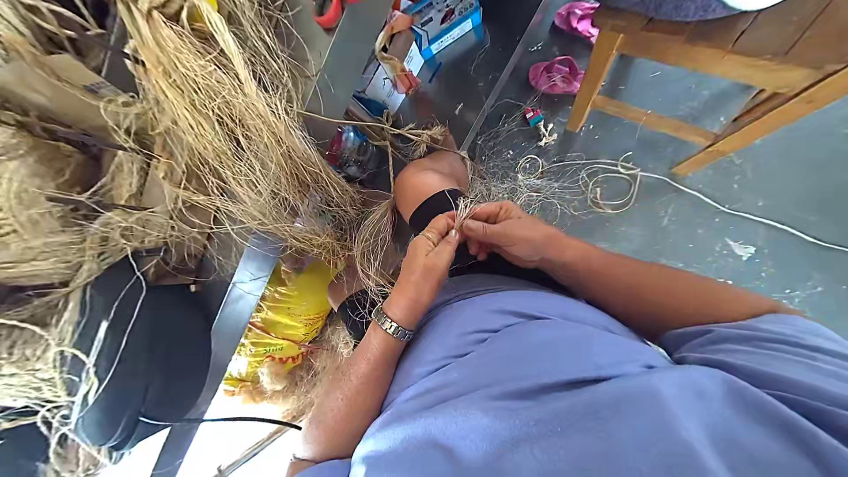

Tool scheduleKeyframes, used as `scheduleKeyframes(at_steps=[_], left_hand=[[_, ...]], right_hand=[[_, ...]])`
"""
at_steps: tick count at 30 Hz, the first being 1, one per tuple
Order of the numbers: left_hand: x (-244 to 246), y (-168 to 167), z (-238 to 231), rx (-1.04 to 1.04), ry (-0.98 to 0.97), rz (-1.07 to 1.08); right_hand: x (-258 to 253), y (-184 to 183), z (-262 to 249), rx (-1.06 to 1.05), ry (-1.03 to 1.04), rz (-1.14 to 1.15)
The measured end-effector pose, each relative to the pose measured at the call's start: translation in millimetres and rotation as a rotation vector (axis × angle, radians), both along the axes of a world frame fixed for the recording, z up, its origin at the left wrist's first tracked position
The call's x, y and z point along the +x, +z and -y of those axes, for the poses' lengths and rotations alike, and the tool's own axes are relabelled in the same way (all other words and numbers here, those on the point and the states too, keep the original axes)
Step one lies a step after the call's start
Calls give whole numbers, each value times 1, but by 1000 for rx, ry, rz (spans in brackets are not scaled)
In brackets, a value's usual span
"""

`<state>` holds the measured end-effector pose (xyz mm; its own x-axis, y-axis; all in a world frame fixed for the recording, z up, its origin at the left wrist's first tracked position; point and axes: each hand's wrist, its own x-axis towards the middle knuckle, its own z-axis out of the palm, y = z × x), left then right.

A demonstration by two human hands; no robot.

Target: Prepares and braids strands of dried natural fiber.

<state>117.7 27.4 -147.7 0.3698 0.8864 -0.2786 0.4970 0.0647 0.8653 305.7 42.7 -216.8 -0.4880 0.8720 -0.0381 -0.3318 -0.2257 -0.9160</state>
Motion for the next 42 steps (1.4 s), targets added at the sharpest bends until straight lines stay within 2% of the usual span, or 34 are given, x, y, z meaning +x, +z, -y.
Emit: scheduleKeyframes(at_steps=[1, 3, 9, 16, 24, 30, 36, 42], left_hand=[[-2, 1, 2, -14, 1, -23], [-6, 0, 5, -14, 12, -37], [-7, -6, 5, 87, 86, 10], [-1, -3, 7, 144, 94, 25], [8, -17, 3, 153, 188, 244], [9, -14, 7, 116, 135, 210], [12, -17, 1, 50, 235, 403], [12, -18, 1, 45, 226, 371]], right_hand=[[-8, -2, -1, -55, -55, -110], [-17, -3, -1, -83, -133, -179], [-17, 2, 0, 33, -258, -129], [-19, 1, 1, 86, -235, -114], [-18, -1, 5, 86, -221, -176], [-18, -1, 4, 58, -225, -181], [-17, -4, 3, 62, -176, -217], [-20, -5, 2, 24, -163, -187]])
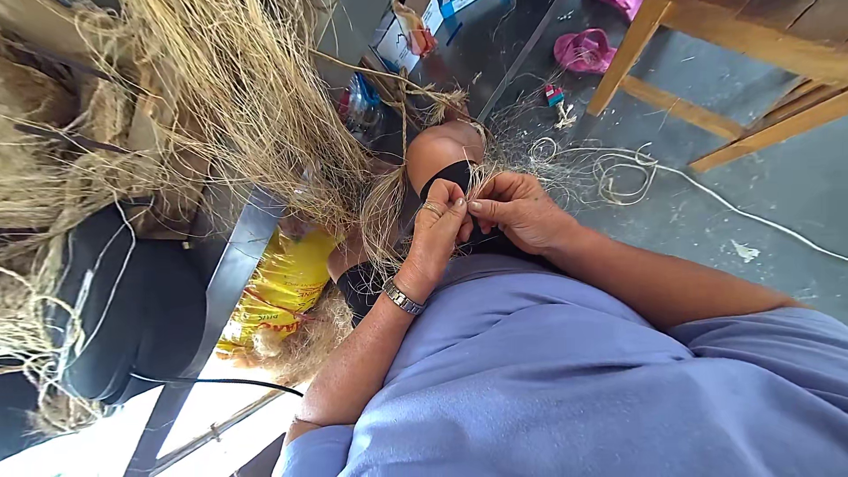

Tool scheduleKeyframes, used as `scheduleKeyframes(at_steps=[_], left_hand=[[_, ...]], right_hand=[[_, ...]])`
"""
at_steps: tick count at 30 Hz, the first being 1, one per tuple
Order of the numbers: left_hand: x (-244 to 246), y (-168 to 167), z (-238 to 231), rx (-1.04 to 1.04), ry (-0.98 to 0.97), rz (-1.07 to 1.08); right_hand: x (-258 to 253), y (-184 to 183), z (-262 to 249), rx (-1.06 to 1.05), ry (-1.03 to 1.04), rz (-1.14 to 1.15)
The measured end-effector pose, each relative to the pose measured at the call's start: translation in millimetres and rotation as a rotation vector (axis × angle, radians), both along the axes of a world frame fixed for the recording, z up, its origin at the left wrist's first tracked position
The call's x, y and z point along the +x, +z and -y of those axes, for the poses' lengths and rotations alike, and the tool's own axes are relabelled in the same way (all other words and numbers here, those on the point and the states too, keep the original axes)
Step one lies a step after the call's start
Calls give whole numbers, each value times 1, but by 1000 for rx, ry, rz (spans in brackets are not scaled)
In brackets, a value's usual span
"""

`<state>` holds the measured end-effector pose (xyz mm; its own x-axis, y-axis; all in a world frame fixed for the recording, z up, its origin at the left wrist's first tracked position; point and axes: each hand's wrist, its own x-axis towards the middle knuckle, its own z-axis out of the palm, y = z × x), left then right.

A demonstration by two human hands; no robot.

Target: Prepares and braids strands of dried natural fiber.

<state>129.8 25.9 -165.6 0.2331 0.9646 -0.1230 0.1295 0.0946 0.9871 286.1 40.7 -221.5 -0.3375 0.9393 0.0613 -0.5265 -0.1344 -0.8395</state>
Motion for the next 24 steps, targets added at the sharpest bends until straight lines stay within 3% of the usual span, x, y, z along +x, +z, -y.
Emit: scheduleKeyframes(at_steps=[7, 12, 19, 24], left_hand=[[-5, 1, -1, -16, -109, -174], [-4, 1, -2, 10, -112, -98], [-11, 7, 2, -76, -46, 35], [-18, 5, 3, -50, -44, 30]], right_hand=[[6, 6, -2, 14, -59, -18], [6, 13, -6, -4, 5, -73], [2, 12, -10, 13, 189, 17], [-11, 18, -8, 33, 84, 51]])
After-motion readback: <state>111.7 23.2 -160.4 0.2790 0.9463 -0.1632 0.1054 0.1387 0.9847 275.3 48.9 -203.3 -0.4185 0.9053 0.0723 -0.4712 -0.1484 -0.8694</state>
